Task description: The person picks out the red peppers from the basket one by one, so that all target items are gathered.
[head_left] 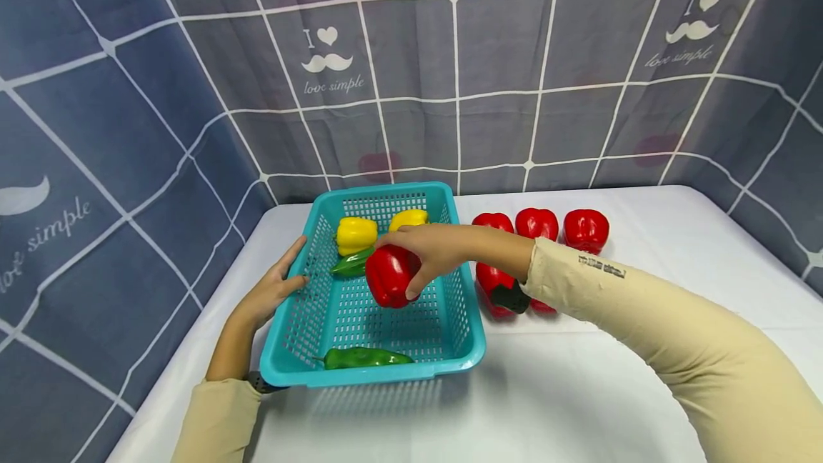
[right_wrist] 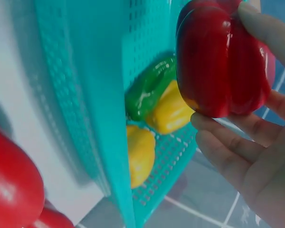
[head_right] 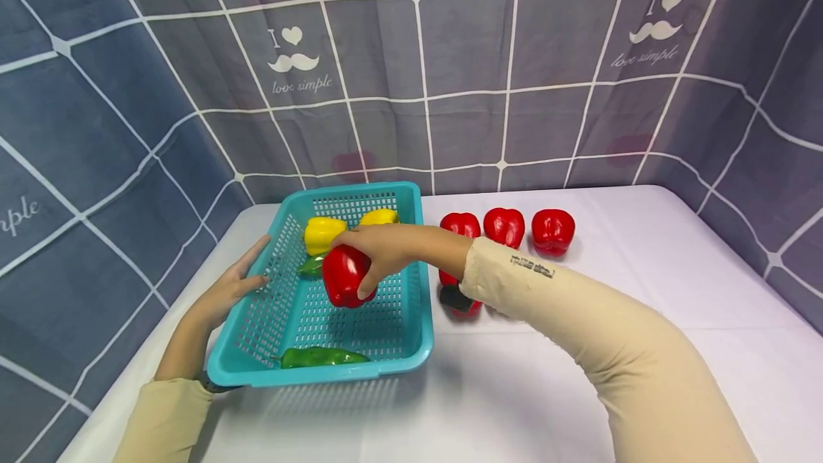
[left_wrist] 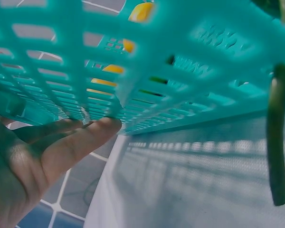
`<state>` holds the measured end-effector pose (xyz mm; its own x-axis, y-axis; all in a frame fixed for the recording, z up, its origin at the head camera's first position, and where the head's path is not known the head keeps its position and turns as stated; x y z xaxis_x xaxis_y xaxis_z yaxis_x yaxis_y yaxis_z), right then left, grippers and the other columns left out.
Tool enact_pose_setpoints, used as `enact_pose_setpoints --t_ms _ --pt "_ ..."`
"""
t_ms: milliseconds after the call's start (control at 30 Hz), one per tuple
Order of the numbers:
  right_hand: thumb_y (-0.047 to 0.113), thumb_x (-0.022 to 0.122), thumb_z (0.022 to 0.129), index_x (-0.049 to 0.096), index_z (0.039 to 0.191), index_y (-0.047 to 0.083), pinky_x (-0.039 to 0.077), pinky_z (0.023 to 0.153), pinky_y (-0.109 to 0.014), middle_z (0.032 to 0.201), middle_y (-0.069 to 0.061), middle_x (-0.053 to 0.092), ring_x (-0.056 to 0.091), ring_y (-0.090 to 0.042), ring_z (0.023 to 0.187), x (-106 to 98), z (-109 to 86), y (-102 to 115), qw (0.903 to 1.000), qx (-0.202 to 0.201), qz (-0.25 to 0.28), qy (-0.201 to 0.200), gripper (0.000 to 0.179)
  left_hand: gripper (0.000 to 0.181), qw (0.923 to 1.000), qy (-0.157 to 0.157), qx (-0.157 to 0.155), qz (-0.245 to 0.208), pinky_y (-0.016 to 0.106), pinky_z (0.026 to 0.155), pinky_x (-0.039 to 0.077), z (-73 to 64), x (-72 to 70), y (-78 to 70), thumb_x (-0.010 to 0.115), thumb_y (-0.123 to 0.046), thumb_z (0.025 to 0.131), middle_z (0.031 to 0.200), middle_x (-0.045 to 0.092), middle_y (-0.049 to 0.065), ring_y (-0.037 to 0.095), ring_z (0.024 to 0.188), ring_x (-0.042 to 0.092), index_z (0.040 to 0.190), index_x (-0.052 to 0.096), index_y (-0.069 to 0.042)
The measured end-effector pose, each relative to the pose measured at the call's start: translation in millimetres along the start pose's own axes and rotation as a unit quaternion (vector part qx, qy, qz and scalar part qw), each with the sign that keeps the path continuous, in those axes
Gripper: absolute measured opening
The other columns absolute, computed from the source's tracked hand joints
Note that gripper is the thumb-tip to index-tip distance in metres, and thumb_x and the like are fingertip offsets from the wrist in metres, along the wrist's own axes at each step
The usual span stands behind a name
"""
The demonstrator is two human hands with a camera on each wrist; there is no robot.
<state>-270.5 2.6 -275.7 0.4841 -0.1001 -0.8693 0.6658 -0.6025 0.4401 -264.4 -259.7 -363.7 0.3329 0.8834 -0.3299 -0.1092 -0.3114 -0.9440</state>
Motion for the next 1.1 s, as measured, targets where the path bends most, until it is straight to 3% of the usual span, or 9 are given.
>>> enact_pose_setpoints --t_ms 167,400,1100 --pt "0.024 0.079 0.068 0.036 0.135 0.023 0.053 0.079 -0.030 0.130 -0.001 0.044 0.041 -0.020 0.118 -11.4 -16.2 -8.4 0.9995 -0.002 0.016 -0.028 0.080 0.075 1.0000 -0.001 -0.002 0.010 0.016 0.078 0.047 -0.2 0.1 0.5 0.041 -0.004 0.089 0.152 -0.008 0.017 0.042 0.134 0.010 0.147 -0.005 -0.014" --pt "0.021 0.081 0.065 0.035 0.138 0.018 0.053 0.079 -0.033 0.131 -0.004 0.044 0.041 -0.022 0.119 -22.5 -36.4 -23.1 0.9975 0.000 0.041 -0.057 0.086 0.076 1.0000 0.002 0.002 0.009 0.017 0.078 0.048 -1.5 0.2 -0.3 0.041 -0.003 0.089 0.152 -0.007 0.018 0.043 0.134 0.010 0.147 -0.006 -0.015" --pt "0.020 0.080 0.067 0.034 0.138 0.018 0.053 0.081 -0.038 0.131 -0.005 0.046 0.042 -0.025 0.120 -30.3 -90.9 -71.4 0.9896 0.019 0.099 -0.103 0.084 0.076 0.9997 0.000 -0.007 0.023 0.018 0.077 0.048 -0.5 1.7 1.6 0.041 -0.004 0.088 0.152 -0.008 0.018 0.045 0.133 0.012 0.147 -0.005 -0.014"
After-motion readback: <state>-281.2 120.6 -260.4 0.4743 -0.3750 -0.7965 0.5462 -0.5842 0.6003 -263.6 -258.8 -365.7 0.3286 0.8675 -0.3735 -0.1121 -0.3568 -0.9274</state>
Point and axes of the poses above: each hand's wrist, its own z-axis towards the middle knuckle, its own x-axis out of the palm, y = z × x, the point moved 4 cm from there along z, towards the middle knuckle
